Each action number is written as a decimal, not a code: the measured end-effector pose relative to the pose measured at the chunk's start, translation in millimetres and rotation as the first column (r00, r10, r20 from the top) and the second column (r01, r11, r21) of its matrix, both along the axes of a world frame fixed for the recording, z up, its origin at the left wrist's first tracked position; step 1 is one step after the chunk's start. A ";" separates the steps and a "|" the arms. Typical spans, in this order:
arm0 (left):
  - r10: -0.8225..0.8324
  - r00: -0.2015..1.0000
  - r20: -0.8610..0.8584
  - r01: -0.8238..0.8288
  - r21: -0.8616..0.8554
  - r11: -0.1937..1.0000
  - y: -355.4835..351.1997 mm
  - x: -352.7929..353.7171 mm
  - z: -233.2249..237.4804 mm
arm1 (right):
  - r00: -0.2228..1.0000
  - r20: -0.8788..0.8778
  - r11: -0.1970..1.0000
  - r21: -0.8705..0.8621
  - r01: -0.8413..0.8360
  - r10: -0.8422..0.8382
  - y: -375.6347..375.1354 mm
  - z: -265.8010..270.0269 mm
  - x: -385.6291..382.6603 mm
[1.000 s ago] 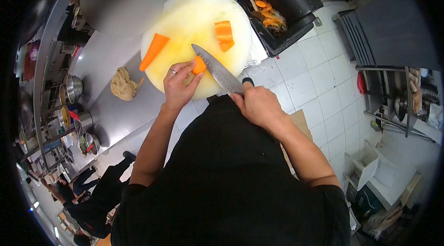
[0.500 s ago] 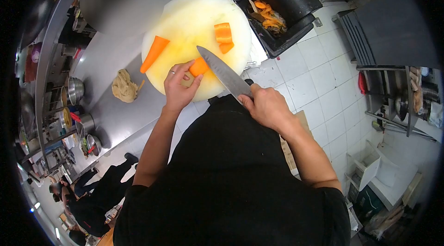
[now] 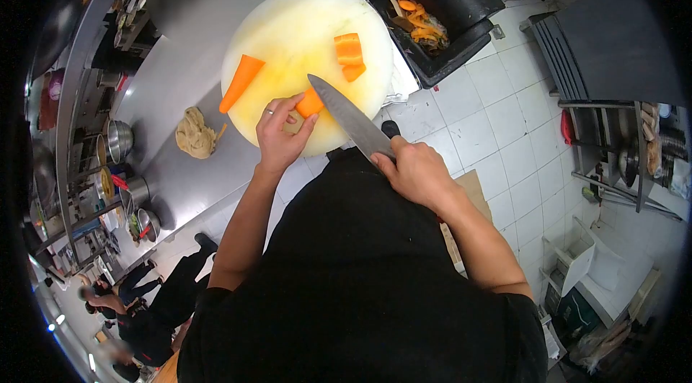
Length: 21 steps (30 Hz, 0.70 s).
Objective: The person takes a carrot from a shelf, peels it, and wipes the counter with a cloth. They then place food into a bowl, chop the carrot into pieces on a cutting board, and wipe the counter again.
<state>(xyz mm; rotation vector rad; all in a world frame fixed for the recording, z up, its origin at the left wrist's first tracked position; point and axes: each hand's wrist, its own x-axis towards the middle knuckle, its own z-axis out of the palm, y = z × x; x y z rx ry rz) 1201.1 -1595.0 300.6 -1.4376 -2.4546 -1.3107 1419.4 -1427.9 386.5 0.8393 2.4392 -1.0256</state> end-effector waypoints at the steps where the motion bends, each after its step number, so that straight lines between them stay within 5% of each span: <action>1: 0.004 1.000 0.006 -0.004 -0.003 1.000 -0.1 0.1 -0.2 | 1.000 -0.004 1.000 0.003 0.000 0.000 -0.3 -1.7 1.0; 14: 0.011 1.000 0.003 -0.011 -0.001 1.000 0.3 -0.4 -2.6 | 1.000 0.001 1.000 -0.014 -0.013 0.013 0.7 0.4 1.0; 21: -0.018 1.000 -0.017 0.019 0.001 1.000 0.1 -2.0 -1.8 | 0.997 -0.038 0.991 0.120 -0.063 0.068 -5.5 -7.3 -4.3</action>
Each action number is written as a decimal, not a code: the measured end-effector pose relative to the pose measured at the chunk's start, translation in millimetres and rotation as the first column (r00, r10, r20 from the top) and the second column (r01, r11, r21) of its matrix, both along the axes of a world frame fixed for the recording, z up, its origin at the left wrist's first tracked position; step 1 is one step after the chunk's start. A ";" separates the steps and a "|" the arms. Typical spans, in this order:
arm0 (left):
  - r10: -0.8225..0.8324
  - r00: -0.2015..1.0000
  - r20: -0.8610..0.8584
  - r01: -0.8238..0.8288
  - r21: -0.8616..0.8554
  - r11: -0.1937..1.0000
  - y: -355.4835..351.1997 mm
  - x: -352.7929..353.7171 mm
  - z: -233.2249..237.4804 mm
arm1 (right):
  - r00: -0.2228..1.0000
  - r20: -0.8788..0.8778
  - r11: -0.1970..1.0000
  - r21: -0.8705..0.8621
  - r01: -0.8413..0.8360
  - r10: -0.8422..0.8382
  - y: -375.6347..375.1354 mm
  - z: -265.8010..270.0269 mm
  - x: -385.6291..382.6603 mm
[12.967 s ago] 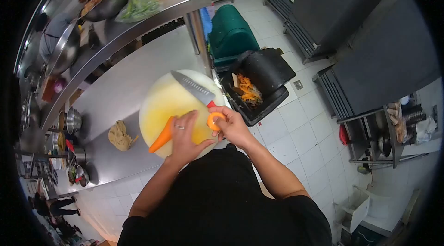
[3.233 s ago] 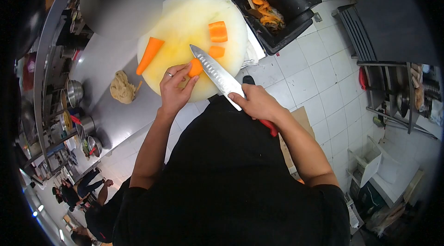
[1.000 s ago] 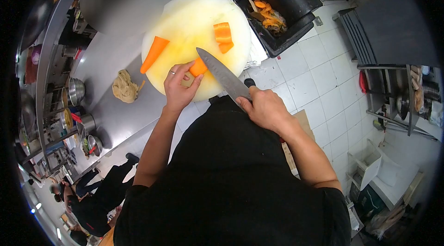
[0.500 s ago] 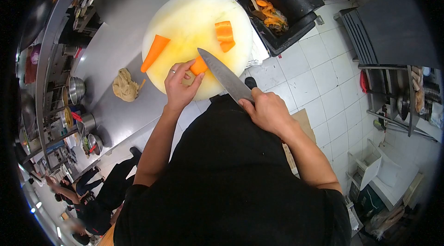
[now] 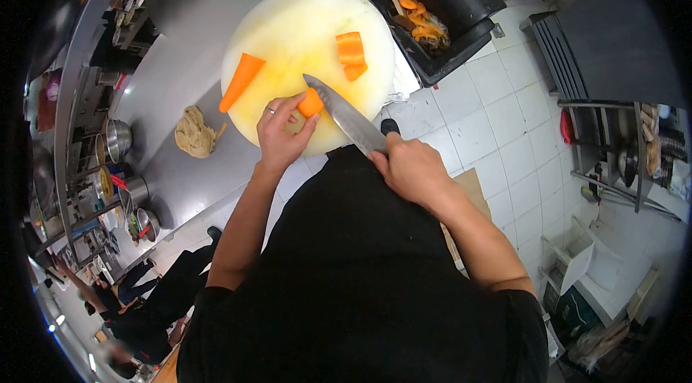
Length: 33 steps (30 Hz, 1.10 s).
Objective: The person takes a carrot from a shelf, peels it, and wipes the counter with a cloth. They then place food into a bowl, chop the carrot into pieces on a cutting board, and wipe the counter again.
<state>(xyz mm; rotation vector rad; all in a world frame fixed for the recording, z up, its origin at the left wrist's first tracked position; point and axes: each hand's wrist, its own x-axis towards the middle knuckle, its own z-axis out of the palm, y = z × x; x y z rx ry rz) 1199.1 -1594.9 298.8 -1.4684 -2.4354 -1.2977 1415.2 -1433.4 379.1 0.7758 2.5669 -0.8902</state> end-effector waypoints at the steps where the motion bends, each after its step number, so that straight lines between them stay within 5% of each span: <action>1: 0.003 1.000 0.003 -0.003 -0.012 1.000 -0.7 1.0 0.0 | 1.000 -0.011 1.000 0.021 0.003 -0.002 -0.7 -2.0 -5.4; 5: 0.019 1.000 0.002 -0.019 -0.019 1.000 0.3 0.0 1.2 | 0.997 -0.068 0.980 0.188 0.058 -0.046 4.9 -8.0 -9.1; 17: 0.015 0.944 0.330 -0.033 0.049 0.998 -5.2 -5.7 -4.4 | 0.986 0.084 0.978 -0.143 0.154 -0.143 12.0 20.9 -0.7; 27: 0.056 0.777 0.627 -0.121 0.062 0.991 -4.4 -10.4 -11.2 | 0.984 0.123 0.974 -0.170 0.150 -0.130 13.4 24.6 -0.7; 30: 0.105 0.966 0.235 -0.092 -0.066 0.994 -0.3 0.3 -5.7 | 0.988 0.100 0.980 -0.152 0.129 -0.114 12.9 19.0 3.6; 33: 0.044 0.995 -0.091 -0.046 -0.024 0.999 7.0 7.7 -0.9 | 0.993 0.056 0.989 -0.102 0.107 -0.102 11.4 13.4 6.6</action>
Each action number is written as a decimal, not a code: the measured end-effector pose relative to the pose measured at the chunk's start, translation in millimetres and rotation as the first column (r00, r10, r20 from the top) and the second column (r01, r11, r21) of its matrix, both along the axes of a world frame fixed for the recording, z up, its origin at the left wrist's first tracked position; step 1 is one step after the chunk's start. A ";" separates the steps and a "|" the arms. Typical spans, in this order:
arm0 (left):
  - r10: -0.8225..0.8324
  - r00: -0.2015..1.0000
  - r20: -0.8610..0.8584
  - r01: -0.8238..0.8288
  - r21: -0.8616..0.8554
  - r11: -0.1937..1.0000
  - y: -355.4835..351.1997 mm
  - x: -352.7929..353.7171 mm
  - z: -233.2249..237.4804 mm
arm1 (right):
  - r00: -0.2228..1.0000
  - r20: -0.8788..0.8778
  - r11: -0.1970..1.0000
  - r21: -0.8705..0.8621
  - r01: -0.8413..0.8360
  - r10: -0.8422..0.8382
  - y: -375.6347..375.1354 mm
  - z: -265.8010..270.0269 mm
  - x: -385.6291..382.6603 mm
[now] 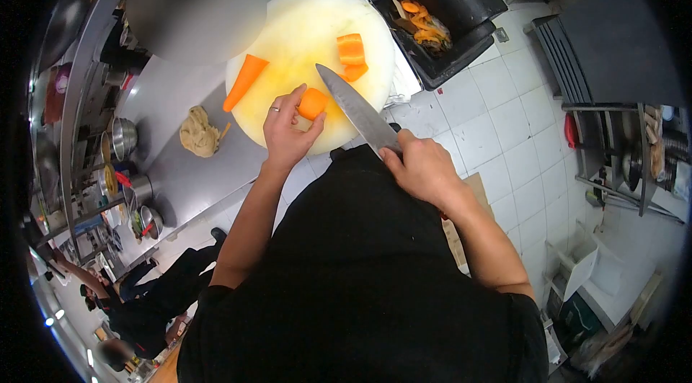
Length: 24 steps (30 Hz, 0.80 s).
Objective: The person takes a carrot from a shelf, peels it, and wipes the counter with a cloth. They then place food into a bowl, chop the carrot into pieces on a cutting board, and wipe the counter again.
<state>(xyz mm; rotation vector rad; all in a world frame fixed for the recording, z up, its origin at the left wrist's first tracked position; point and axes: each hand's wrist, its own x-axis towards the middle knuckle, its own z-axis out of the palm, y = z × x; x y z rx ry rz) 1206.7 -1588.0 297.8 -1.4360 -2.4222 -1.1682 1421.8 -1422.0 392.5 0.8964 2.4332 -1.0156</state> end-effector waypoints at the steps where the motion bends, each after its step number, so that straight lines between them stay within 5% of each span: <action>1: 0.023 0.998 0.059 -0.024 0.011 1.000 -1.0 1.0 -0.4 | 1.000 -0.025 0.999 0.036 -0.018 0.019 -0.4 -4.1 2.0; 3: 0.071 0.982 0.174 -0.078 0.033 0.996 -4.4 1.8 -2.9 | 0.996 -0.064 0.995 0.086 -0.054 0.060 -0.9 -9.1 3.8; 9: -0.040 0.998 0.048 0.038 0.055 0.998 -8.3 -2.8 -2.5 | 0.987 -0.077 0.981 0.144 -0.131 0.143 -4.7 -11.2 1.7; 24: -0.015 1.000 0.023 0.014 0.029 0.999 -11.9 -0.5 3.3 | 0.972 -0.074 0.937 0.293 -0.191 0.221 -17.5 -0.7 1.5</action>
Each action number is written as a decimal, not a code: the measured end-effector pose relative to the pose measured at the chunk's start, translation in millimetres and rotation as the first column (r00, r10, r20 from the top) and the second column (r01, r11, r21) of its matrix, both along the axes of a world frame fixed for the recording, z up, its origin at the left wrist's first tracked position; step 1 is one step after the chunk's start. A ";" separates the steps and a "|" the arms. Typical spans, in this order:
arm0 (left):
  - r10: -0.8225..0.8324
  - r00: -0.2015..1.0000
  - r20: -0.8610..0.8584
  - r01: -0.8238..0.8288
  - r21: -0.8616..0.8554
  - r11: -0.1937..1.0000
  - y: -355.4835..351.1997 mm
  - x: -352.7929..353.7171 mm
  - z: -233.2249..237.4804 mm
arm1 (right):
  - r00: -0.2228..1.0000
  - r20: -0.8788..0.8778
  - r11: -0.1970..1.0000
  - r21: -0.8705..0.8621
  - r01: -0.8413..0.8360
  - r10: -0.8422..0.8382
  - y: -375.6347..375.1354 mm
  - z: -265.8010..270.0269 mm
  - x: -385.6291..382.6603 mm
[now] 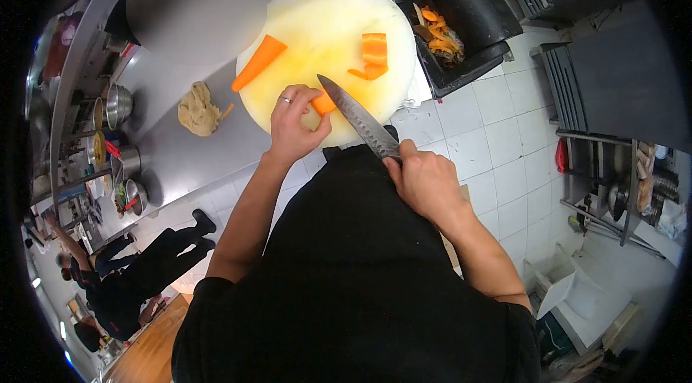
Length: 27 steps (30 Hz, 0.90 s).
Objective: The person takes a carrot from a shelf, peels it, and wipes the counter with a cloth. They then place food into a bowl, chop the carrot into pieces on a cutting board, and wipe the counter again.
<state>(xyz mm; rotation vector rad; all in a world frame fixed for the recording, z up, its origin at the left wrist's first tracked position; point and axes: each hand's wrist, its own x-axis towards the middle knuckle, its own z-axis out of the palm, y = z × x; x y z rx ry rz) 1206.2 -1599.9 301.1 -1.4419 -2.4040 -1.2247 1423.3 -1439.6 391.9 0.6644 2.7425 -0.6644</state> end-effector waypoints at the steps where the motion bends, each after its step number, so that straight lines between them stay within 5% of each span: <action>1: 0.006 1.000 -0.001 -0.006 0.003 1.000 -0.8 0.2 -1.1 | 1.000 -0.002 1.000 0.002 -0.002 0.002 -0.7 2.0 -0.6; 27: -0.017 1.000 0.007 0.017 0.040 0.999 -3.2 -3.0 -5.5 | 0.998 0.044 0.994 -0.097 0.039 -0.035 1.4 13.2 -13.0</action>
